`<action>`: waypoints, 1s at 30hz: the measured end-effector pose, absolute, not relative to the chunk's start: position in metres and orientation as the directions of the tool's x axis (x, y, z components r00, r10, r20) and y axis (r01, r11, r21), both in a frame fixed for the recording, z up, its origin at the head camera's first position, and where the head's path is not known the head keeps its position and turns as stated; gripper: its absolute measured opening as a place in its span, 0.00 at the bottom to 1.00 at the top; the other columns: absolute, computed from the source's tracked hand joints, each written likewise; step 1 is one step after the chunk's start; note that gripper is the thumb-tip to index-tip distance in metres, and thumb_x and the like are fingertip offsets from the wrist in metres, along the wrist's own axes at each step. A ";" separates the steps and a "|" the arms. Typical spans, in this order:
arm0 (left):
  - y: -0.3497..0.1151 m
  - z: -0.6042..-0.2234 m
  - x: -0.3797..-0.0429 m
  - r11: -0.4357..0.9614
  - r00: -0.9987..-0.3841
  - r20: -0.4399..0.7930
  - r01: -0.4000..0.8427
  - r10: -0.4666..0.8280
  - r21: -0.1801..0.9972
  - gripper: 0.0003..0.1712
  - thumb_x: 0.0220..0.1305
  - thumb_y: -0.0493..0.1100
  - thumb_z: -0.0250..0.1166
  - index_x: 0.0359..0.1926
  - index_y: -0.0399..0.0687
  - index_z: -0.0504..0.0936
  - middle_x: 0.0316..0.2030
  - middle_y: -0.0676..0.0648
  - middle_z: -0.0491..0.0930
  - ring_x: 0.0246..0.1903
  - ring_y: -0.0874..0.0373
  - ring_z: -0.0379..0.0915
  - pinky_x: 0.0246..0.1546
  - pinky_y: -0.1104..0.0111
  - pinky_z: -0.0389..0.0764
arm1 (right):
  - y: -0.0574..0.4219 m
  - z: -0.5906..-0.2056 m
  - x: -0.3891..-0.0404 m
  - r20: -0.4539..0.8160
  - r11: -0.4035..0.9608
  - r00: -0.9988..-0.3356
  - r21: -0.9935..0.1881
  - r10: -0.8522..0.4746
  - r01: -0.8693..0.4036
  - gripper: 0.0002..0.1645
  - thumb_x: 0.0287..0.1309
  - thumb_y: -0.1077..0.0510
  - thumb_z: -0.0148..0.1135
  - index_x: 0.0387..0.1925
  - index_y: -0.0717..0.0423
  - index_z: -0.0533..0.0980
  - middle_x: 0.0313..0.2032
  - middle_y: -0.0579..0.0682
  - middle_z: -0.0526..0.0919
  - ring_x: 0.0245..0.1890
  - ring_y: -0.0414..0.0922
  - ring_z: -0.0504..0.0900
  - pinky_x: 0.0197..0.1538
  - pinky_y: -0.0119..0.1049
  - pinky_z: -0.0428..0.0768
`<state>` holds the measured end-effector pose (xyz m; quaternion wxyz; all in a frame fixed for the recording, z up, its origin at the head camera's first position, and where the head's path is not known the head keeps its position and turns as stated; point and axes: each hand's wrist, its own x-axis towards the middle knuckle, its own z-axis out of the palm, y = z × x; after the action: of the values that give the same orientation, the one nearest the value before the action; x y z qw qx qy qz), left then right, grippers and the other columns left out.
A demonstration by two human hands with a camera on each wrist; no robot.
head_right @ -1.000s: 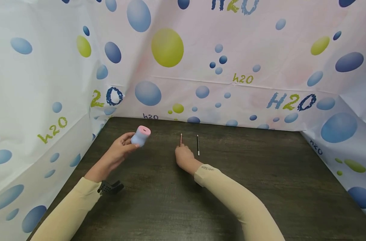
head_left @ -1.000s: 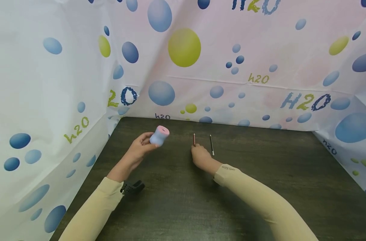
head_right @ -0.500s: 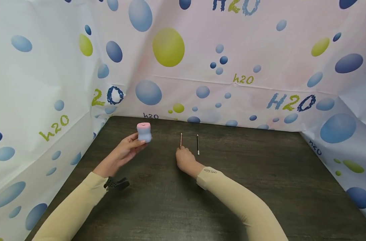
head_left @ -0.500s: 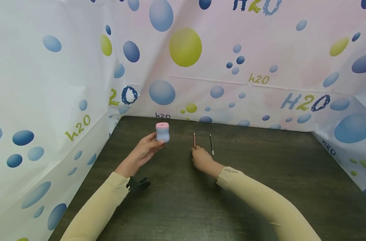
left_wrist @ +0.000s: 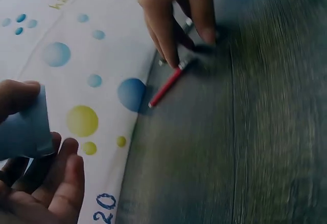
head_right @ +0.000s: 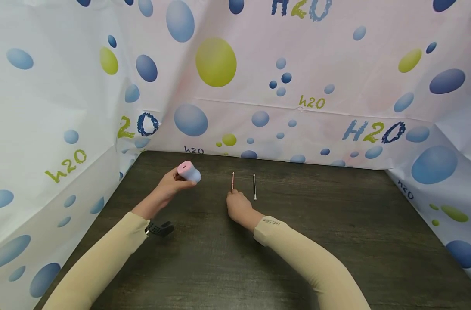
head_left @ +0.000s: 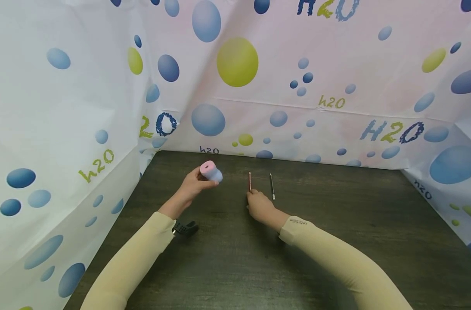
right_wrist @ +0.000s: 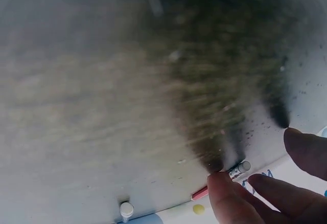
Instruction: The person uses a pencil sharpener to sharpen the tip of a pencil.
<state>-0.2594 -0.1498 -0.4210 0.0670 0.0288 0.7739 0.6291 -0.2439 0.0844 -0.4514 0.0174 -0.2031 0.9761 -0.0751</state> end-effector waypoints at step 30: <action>-0.135 -0.445 -0.327 0.642 -0.999 0.036 0.021 -0.011 0.767 0.39 0.57 0.40 0.76 0.67 0.30 0.72 0.64 0.30 0.77 0.65 0.37 0.73 0.69 0.48 0.75 | 0.082 -0.452 -0.248 0.010 0.910 -0.921 -0.151 -0.390 -0.387 0.25 0.67 0.62 0.64 0.62 0.72 0.74 0.62 0.67 0.78 0.58 0.62 0.82 0.59 0.52 0.85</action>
<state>-0.3268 -0.1354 -0.4451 -0.0187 0.0027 0.9058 0.4234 -0.2477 0.0818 -0.4521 0.0102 -0.1987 0.9771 -0.0754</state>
